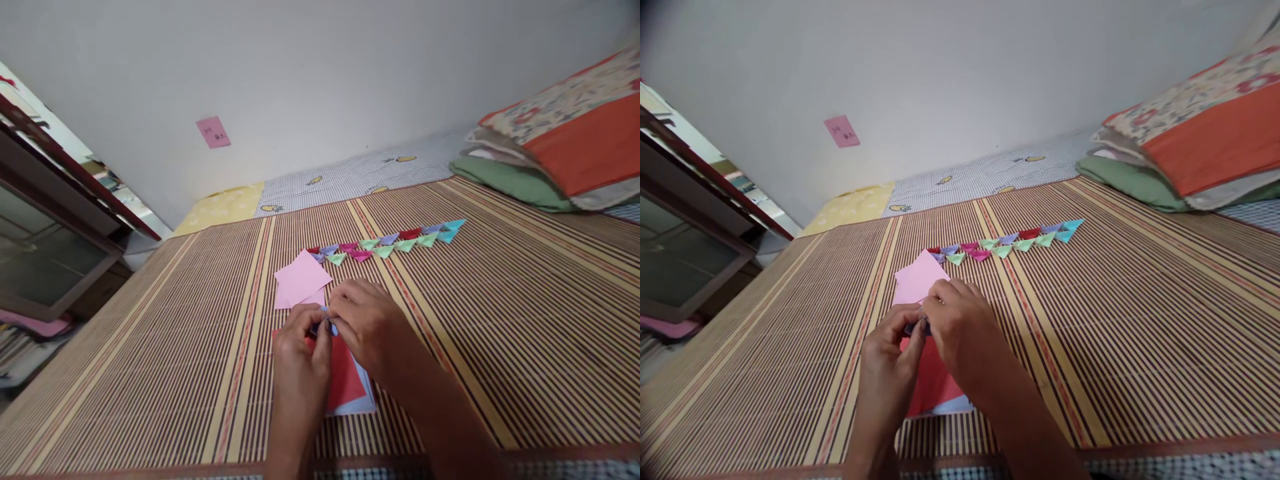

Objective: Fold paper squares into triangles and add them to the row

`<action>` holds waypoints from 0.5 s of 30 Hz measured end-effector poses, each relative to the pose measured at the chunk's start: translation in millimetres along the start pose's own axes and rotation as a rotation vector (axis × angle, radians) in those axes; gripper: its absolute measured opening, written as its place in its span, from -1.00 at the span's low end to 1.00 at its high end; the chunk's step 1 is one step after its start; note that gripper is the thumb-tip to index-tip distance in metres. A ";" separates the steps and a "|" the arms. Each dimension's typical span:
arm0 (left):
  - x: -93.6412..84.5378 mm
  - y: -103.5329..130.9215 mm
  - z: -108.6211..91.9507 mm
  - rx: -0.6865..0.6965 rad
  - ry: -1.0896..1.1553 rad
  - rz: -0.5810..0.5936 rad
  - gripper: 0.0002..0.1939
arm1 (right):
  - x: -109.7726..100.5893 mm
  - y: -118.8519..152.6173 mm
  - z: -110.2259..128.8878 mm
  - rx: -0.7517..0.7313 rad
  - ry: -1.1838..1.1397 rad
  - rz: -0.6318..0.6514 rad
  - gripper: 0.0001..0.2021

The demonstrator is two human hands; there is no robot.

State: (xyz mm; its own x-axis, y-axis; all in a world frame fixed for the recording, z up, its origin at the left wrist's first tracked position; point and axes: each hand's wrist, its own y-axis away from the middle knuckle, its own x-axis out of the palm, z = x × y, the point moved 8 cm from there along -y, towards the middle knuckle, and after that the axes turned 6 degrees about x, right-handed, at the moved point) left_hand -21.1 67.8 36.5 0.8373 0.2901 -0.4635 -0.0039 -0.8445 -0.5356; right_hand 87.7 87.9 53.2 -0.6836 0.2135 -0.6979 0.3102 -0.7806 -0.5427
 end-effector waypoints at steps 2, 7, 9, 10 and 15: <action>0.6 -0.2 1.0 -0.020 0.028 0.007 -0.77 | 1.0 -0.2 -0.6 -0.004 -0.024 0.030 -0.86; -0.5 1.2 6.9 -0.148 0.182 0.030 -0.75 | -2.3 -2.5 -5.1 0.031 -0.137 0.068 -0.83; -1.6 3.1 15.8 -0.265 0.362 -0.013 -0.75 | -5.9 -3.5 -7.7 0.052 -0.190 0.050 -0.82; -0.9 4.5 21.6 -0.331 0.491 -0.053 -0.73 | -7.6 -3.7 -8.3 0.054 -0.217 0.036 -0.82; 32.8 10.3 38.8 -0.613 1.175 -0.092 -0.49 | -8.2 -3.0 -5.5 0.031 -0.290 -0.029 -0.82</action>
State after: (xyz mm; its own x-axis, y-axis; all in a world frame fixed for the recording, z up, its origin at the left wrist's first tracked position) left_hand -14.9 86.1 -11.6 0.7939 0.0600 0.6051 0.0639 -0.9978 0.0151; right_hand 96.0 91.8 57.9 -0.8537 0.0624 -0.5170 0.2705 -0.7952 -0.5427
